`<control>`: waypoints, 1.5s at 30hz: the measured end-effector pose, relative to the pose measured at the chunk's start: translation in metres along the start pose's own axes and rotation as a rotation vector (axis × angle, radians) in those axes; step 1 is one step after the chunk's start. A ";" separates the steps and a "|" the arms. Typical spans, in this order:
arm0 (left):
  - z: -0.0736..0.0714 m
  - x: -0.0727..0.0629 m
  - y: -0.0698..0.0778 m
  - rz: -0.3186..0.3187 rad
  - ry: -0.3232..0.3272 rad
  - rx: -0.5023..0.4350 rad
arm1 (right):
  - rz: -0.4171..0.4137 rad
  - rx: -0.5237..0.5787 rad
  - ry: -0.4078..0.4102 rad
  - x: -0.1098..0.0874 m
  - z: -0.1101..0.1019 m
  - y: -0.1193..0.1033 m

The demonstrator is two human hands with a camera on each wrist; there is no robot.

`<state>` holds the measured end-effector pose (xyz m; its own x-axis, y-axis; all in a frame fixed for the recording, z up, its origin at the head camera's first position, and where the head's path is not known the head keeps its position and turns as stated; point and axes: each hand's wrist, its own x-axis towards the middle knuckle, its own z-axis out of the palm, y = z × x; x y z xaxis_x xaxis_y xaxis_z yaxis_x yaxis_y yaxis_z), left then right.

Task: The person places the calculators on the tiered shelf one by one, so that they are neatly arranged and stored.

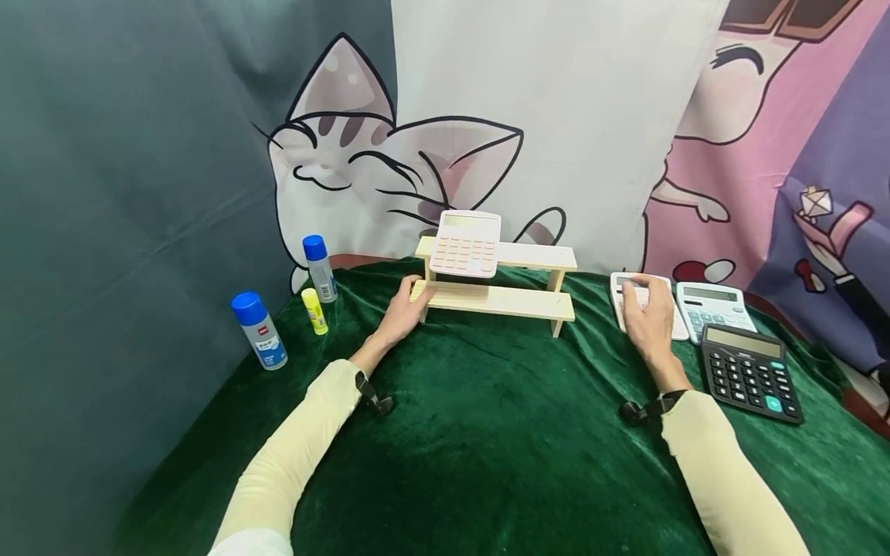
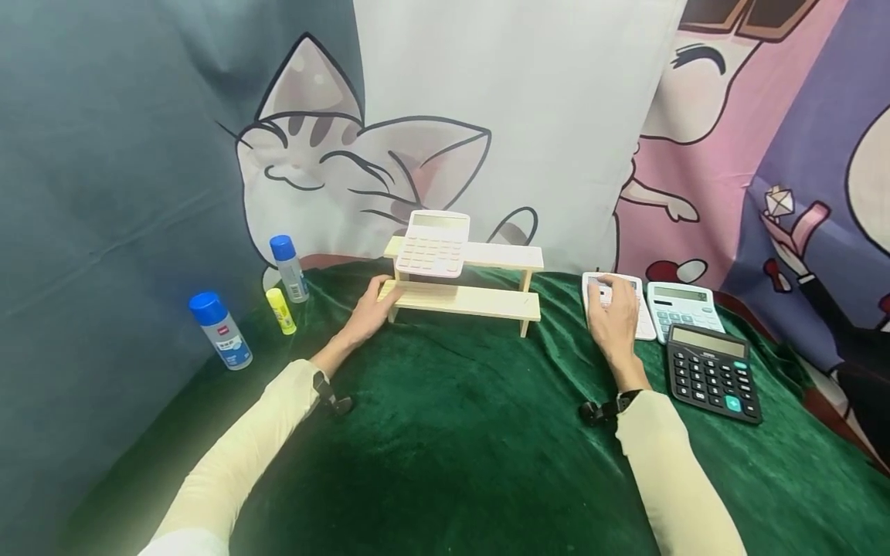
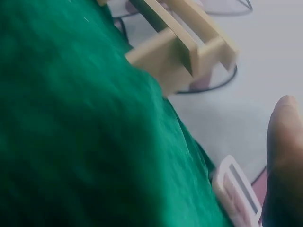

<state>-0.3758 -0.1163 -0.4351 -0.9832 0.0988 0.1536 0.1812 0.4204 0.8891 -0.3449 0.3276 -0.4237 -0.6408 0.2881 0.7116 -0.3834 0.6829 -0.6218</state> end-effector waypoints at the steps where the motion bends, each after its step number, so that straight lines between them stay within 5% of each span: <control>1: 0.000 0.000 0.001 0.004 -0.001 0.001 | 0.024 -0.011 0.003 0.000 -0.003 0.004; 6: 0.001 0.002 0.002 0.006 -0.010 0.001 | 0.154 -0.090 -0.027 -0.005 -0.017 0.023; 14: -0.001 0.002 -0.001 0.000 -0.005 -0.015 | 0.177 -0.215 -0.071 -0.007 -0.024 0.032; 23: 0.001 -0.002 -0.003 -0.008 -0.004 -0.010 | 0.242 -0.438 -0.276 -0.012 -0.032 0.041; 35: -0.001 0.001 -0.001 0.002 0.000 -0.010 | 0.173 -0.546 -0.442 -0.009 -0.032 0.040; 45: -0.001 0.000 0.001 0.005 0.003 -0.006 | 0.156 -0.578 -0.478 -0.009 -0.031 0.037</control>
<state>-0.3758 -0.1165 -0.4337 -0.9823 0.0987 0.1595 0.1863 0.4147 0.8907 -0.3330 0.3712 -0.4427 -0.9274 0.1782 0.3289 0.0598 0.9385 -0.3402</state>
